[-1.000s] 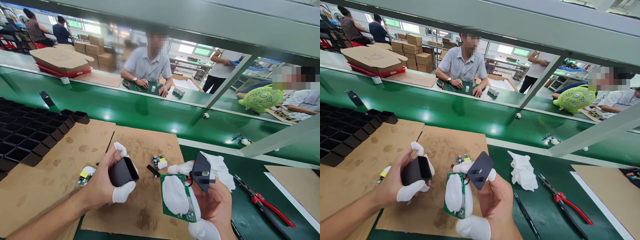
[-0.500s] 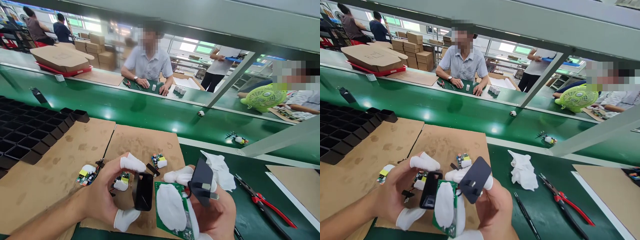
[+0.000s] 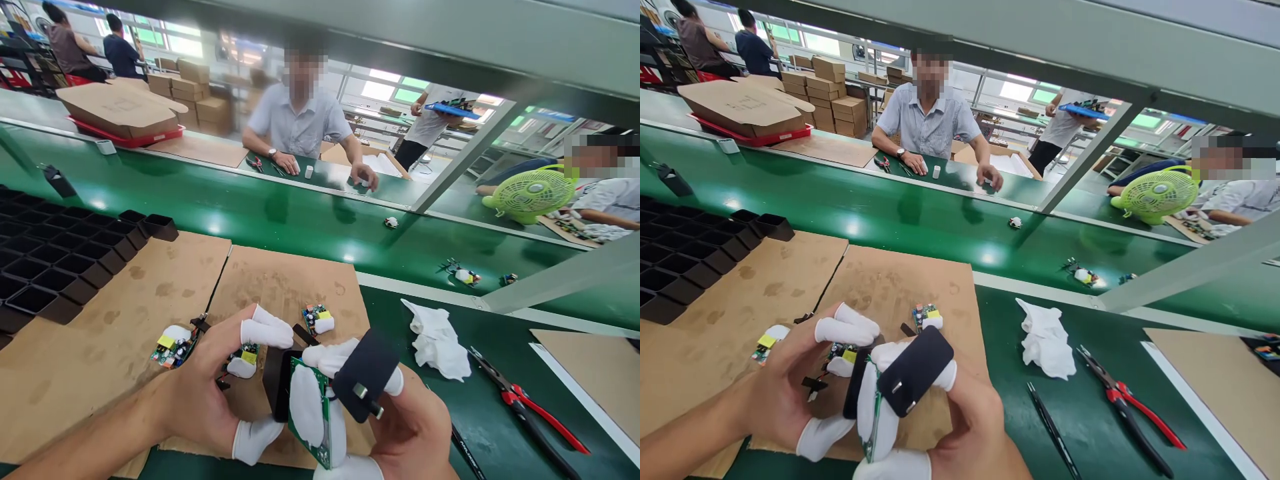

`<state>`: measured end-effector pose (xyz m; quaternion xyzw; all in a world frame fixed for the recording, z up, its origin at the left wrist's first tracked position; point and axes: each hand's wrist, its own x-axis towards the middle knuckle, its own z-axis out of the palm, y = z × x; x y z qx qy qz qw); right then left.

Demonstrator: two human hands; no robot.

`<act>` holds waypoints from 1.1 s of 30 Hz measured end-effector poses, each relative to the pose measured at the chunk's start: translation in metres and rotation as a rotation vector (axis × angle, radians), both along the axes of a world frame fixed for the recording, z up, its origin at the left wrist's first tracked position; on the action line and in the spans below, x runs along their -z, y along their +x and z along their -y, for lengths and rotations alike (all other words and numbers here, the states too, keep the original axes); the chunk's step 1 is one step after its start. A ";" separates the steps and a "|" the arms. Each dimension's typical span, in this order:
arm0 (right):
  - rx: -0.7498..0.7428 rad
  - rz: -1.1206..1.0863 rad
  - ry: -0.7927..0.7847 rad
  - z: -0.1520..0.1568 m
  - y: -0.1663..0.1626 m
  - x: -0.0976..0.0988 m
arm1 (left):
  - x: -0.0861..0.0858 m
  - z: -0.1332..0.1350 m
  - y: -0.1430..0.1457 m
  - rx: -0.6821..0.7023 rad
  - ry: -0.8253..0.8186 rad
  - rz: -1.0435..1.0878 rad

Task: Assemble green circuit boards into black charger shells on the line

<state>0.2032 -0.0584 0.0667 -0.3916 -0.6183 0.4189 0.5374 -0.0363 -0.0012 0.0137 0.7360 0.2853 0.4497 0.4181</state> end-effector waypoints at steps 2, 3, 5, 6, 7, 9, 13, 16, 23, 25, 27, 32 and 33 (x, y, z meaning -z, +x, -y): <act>-0.018 0.030 0.017 0.000 0.000 0.001 | -0.001 -0.002 -0.001 0.078 0.095 0.036; -0.016 0.041 0.036 0.001 0.000 0.002 | -0.001 -0.003 -0.001 0.103 0.121 0.044; 0.021 0.066 0.092 0.001 0.000 0.003 | -0.002 -0.005 -0.001 0.117 0.132 0.040; 0.042 0.085 0.122 0.001 0.000 0.003 | -0.002 -0.006 -0.001 0.121 0.146 0.050; 0.059 0.106 0.151 0.001 0.000 0.002 | -0.001 -0.006 0.000 0.126 0.166 0.068; 0.061 0.148 0.193 0.000 -0.001 0.000 | -0.001 -0.008 0.003 0.129 0.202 0.111; 0.050 0.191 0.236 -0.002 -0.001 -0.002 | -0.001 -0.009 0.006 0.101 0.225 0.129; 0.053 0.205 0.242 -0.002 0.000 -0.001 | -0.003 -0.010 0.007 0.104 0.234 0.140; 0.032 0.230 0.213 -0.001 0.006 0.006 | -0.005 -0.012 0.006 0.105 0.243 0.090; 0.010 0.231 0.204 0.000 0.008 0.008 | -0.004 -0.011 0.006 0.100 0.254 0.092; -0.008 0.250 0.205 0.000 0.008 0.010 | -0.003 -0.011 0.006 0.093 0.259 0.115; 0.008 0.299 0.239 -0.003 0.008 0.012 | -0.007 -0.009 0.008 0.084 0.229 0.103; 0.012 0.308 0.241 -0.004 0.008 0.012 | -0.008 -0.009 0.008 0.094 0.221 0.084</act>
